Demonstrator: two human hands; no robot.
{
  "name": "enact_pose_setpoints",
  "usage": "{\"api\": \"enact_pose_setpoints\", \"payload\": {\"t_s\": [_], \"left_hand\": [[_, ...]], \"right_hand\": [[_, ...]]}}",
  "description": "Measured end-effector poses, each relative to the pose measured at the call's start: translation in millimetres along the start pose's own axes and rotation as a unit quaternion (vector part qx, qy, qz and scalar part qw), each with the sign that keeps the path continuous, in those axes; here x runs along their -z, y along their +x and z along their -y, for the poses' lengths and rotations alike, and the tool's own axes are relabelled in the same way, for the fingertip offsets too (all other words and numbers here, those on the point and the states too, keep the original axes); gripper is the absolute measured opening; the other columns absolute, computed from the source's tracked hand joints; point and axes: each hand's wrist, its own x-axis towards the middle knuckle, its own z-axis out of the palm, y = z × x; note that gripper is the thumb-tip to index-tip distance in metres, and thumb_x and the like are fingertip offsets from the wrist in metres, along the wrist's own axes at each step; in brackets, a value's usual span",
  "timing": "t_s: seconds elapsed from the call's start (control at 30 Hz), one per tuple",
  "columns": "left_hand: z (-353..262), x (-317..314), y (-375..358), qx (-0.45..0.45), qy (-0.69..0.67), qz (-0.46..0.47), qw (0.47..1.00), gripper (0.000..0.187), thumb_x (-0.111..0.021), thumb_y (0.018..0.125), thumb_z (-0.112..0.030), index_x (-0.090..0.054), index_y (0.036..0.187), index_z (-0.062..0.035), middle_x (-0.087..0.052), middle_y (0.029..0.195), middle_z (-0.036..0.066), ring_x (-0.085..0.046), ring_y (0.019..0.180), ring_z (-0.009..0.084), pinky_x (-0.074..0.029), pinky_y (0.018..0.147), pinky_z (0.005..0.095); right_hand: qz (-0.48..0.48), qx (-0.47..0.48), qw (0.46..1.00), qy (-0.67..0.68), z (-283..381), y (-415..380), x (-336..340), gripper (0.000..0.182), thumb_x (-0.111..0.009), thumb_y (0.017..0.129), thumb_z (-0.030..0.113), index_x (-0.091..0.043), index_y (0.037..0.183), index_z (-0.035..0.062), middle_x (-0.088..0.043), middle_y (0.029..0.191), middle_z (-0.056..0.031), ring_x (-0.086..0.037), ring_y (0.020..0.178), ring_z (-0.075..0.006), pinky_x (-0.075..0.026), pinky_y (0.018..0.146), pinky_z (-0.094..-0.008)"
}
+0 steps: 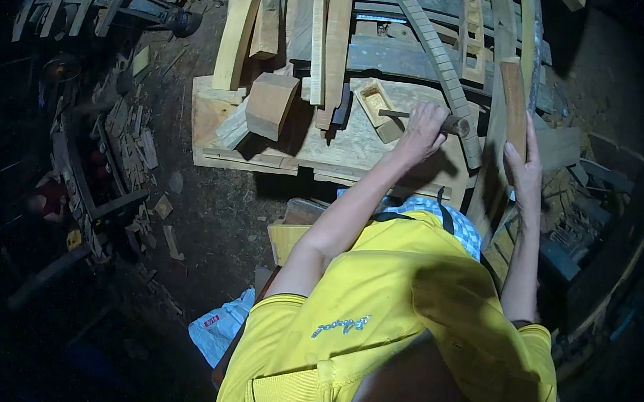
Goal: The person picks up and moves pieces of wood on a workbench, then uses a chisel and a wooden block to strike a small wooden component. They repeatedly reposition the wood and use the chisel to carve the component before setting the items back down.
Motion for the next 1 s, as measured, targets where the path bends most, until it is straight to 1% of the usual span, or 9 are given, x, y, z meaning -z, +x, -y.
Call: {"api": "enact_pose_setpoints", "payload": {"t_s": [0.23,0.3,0.4,0.5,0.57,0.63,0.73,0.83,1.0], "left_hand": [[3.1,-13.5,5.8,-0.014,0.014,0.024,1.000,0.043,-0.064,0.064,-0.003,-0.044,0.103,-0.0045,-0.043,0.094,0.017,-0.043,0.091,0.0373,-0.035,0.080,0.0450],[3.8,-17.4,6.4,-0.012,0.022,0.003,1.000,0.045,-0.064,0.064,-0.003,-0.044,0.104,-0.0046,-0.043,0.095,0.017,-0.043,0.092,0.0371,-0.034,0.081,0.0454],[6.2,-18.5,8.6,-0.003,0.045,0.028,0.999,0.048,-0.068,0.062,-0.003,-0.044,0.103,-0.0055,-0.045,0.094,0.015,-0.044,0.091,0.0349,-0.035,0.078,0.0444],[4.4,-16.5,8.6,-0.003,0.035,0.035,0.999,0.046,-0.068,0.063,-0.003,-0.044,0.103,-0.0057,-0.045,0.094,0.015,-0.044,0.091,0.0350,-0.035,0.079,0.0445],[4.3,-15.5,7.3,0.001,0.036,0.053,0.998,0.046,-0.066,0.064,-0.004,-0.043,0.105,-0.0047,-0.044,0.097,0.017,-0.043,0.094,0.0364,-0.034,0.081,0.0448],[6.6,-16.8,12.0,0.006,0.039,0.062,0.997,0.046,-0.065,0.066,-0.004,-0.043,0.107,-0.0038,-0.043,0.100,0.019,-0.042,0.097,0.0378,-0.034,0.084,0.0451],[4.8,-15.1,8.3,0.002,0.036,0.054,0.998,0.046,-0.065,0.066,-0.004,-0.043,0.107,-0.0040,-0.043,0.100,0.019,-0.042,0.097,0.0376,-0.034,0.084,0.0451],[2.7,-17.1,11.3,-0.012,0.050,0.033,0.998,0.047,-0.067,0.064,-0.002,-0.043,0.105,-0.0049,-0.045,0.097,0.016,-0.044,0.094,0.0357,-0.035,0.080,0.0445],[7.3,-17.3,7.2,-0.005,0.042,0.031,0.999,0.045,-0.066,0.065,-0.002,-0.044,0.104,-0.0045,-0.045,0.098,0.017,-0.044,0.096,0.0364,-0.035,0.083,0.0456]], "right_hand": [[-0.086,0.085,0.992,-0.045,-39.0,-17.3,-16.4,0.069,-0.061,0.082,0.019,-0.026,0.141,0.0110,-0.036,0.140,-0.0130,-0.037,0.126,-0.0216,-0.028,0.104,-0.0319],[0.041,0.075,0.984,-0.157,-63.0,-19.3,-29.4,0.071,-0.062,0.081,0.017,-0.025,0.142,0.0149,-0.035,0.141,-0.0140,-0.040,0.125,-0.0244,-0.034,0.101,-0.0339],[0.047,0.040,0.988,-0.142,-55.8,-22.1,-32.3,0.072,-0.063,0.081,0.016,-0.025,0.142,0.0165,-0.036,0.140,-0.0150,-0.041,0.125,-0.0266,-0.037,0.099,-0.0353],[-0.076,0.071,0.993,-0.050,-54.0,-25.2,-35.5,0.074,-0.065,0.080,0.015,-0.024,0.142,0.0186,-0.039,0.138,-0.0168,-0.041,0.125,-0.0296,-0.038,0.098,-0.0365],[0.016,0.043,0.989,-0.142,-68.1,-20.3,-43.2,0.076,-0.065,0.080,0.017,-0.022,0.142,0.0147,-0.042,0.134,-0.0185,-0.046,0.121,-0.0294,-0.038,0.097,-0.0356],[0.018,0.024,0.987,-0.159,-72.1,-18.1,-38.7,0.076,-0.065,0.080,0.017,-0.021,0.143,0.0144,-0.044,0.133,-0.0180,-0.048,0.118,-0.0282,-0.039,0.096,-0.0352],[-0.082,0.082,0.993,-0.026,-56.1,-22.8,-39.3,0.073,-0.063,0.081,0.017,-0.022,0.142,0.0203,-0.043,0.134,-0.0173,-0.046,0.120,-0.0328,-0.040,0.095,-0.0380],[-0.015,0.049,0.991,-0.128,-89.1,-17.5,-48.4,0.073,-0.063,0.082,0.016,-0.022,0.142,0.0178,-0.043,0.134,-0.0175,-0.046,0.120,-0.0315,-0.040,0.095,-0.0366],[-0.033,0.052,0.994,-0.088,-64.6,-15.2,-30.8,0.069,-0.061,0.084,0.017,-0.024,0.142,0.0176,-0.041,0.135,-0.0173,-0.047,0.119,-0.0272,-0.040,0.096,-0.0348]]}}
